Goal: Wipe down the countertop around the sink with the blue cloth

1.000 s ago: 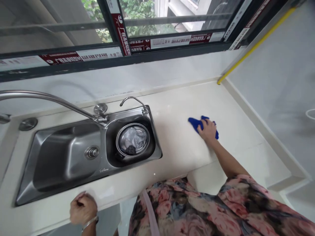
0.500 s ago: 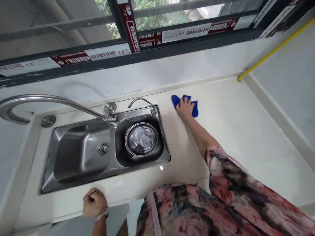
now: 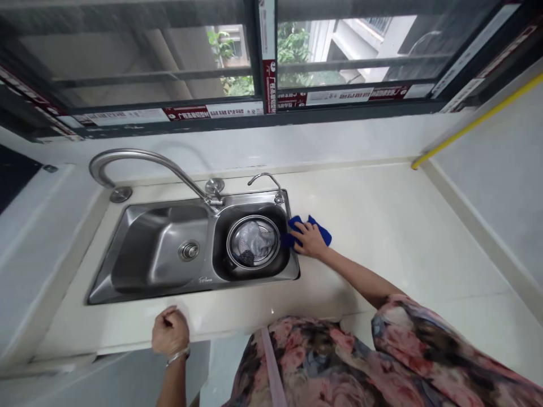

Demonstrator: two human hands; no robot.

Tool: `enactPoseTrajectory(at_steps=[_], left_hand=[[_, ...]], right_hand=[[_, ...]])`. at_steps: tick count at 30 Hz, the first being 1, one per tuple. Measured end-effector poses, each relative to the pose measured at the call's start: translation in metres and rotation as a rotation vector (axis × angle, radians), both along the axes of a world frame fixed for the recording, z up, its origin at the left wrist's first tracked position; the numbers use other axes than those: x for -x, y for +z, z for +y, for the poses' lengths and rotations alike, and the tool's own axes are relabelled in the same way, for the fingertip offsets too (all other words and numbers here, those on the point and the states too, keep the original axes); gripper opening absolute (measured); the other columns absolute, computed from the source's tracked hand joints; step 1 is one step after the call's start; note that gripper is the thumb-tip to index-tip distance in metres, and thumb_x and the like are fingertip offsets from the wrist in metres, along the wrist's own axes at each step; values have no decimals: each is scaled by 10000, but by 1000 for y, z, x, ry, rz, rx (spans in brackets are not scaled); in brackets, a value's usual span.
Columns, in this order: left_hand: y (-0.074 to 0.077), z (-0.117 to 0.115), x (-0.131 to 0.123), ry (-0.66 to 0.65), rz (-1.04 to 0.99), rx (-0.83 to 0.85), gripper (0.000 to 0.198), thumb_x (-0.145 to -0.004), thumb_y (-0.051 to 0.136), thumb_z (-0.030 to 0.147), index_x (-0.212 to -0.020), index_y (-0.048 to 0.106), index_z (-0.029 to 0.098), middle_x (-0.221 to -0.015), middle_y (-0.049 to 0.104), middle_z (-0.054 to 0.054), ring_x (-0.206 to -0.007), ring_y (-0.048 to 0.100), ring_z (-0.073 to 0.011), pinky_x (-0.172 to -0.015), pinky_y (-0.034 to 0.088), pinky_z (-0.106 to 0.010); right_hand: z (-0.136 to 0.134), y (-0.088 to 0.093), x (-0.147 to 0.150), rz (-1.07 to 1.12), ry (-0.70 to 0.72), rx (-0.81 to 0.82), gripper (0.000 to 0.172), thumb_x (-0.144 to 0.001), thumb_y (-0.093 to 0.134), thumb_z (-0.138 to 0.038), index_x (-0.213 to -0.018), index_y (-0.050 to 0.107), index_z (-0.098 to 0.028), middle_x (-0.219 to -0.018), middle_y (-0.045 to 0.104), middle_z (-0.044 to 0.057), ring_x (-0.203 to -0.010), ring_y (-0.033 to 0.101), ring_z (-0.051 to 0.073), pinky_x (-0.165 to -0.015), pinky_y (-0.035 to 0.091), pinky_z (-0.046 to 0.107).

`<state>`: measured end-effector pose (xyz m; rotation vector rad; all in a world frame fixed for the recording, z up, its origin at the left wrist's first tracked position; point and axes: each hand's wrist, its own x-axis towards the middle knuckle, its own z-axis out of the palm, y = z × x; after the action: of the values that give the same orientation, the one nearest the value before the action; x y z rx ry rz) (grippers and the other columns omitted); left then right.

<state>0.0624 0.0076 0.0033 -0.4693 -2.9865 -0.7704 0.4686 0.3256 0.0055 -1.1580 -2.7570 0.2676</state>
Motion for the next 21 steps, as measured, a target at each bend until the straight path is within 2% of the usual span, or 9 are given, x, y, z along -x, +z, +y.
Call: enactPoseTrajectory(at_steps=[2, 4, 6, 8, 11, 13, 15, 18, 21], left_hand=[[-4, -2, 2, -11, 12, -12, 332, -906, 491, 331, -1025, 776, 209, -814, 664, -61, -660, 457, -190, -629, 299, -310], [-8, -4, 3, -23, 32, -23, 325, -910, 496, 328, -1028, 775, 209, -836, 677, -63, -677, 471, -192, -635, 302, -310], [-12, -5, 5, -28, 47, -27, 306, -910, 508, 321, -1019, 773, 212, -843, 680, -60, -679, 474, -191, -637, 304, -311], [-15, -7, 6, -14, 50, -22, 282, -908, 522, 308, -1008, 770, 218, -832, 676, -54, -674, 475, -190, -638, 307, -311], [-18, -9, 7, 12, 24, -16, 253, -900, 543, 302, -998, 767, 237, -827, 678, -42, -676, 484, -189, -641, 314, -305], [-19, -10, 8, 10, 21, -24, 244, -897, 549, 306, -990, 766, 242, -845, 694, -38, -685, 499, -187, -645, 320, -300], [-20, -11, 8, 4, 41, -30, 246, -898, 545, 307, -985, 763, 236, -870, 712, -41, -696, 518, -186, -651, 331, -297], [-21, -12, 7, 2, 77, -26, 259, -903, 528, 307, -983, 760, 225, -908, 739, -48, -719, 552, -189, -677, 360, -298], [-22, -12, 7, -3, 97, -30, 272, -911, 509, 307, -981, 758, 224, -946, 762, -48, -750, 587, -192, -708, 385, -301]], right_hand=[[-7, -5, -10, 78, 43, 50, 436, -952, 568, -401, -1317, 724, -221, -1464, 597, 148, -1171, 553, 323, -984, 448, 475], [3, -6, -17, 210, -68, 99, 410, -967, 519, -377, -1276, 730, -210, -1351, 660, 142, -1152, 594, 289, -1008, 482, 444], [28, -3, -19, 365, -275, 92, 418, -979, 457, -365, -1264, 715, -201, -1259, 694, 139, -1146, 617, 276, -1030, 504, 437], [63, 3, -15, 503, -444, 20, 448, -985, 417, -387, -1269, 694, -179, -1214, 699, 152, -1141, 621, 286, -1043, 511, 458], [117, 14, 2, 609, -518, -109, 505, -1008, 366, -413, -1330, 655, -153, -1258, 667, 177, -1199, 588, 291, -1076, 493, 460], [144, 19, 21, 539, -495, -134, 544, -1030, 340, -403, -1447, 590, -159, -1373, 612, 182, -1260, 549, 287, -1097, 469, 445], [159, 18, 43, 338, -446, -99, 573, -1042, 345, -388, -1555, 504, -191, -1519, 518, 179, -1300, 506, 309, -1095, 446, 474], [162, 10, 71, 6, -358, -45, 586, -1033, 390, -364, -1605, 457, -257, -1659, 389, 151, -1327, 432, 376, -1071, 404, 562], [156, 5, 81, -111, -308, -64, 589, -1027, 398, -331, -1611, 450, -273, -1691, 347, 137, -1326, 385, 397, -1058, 363, 587]])
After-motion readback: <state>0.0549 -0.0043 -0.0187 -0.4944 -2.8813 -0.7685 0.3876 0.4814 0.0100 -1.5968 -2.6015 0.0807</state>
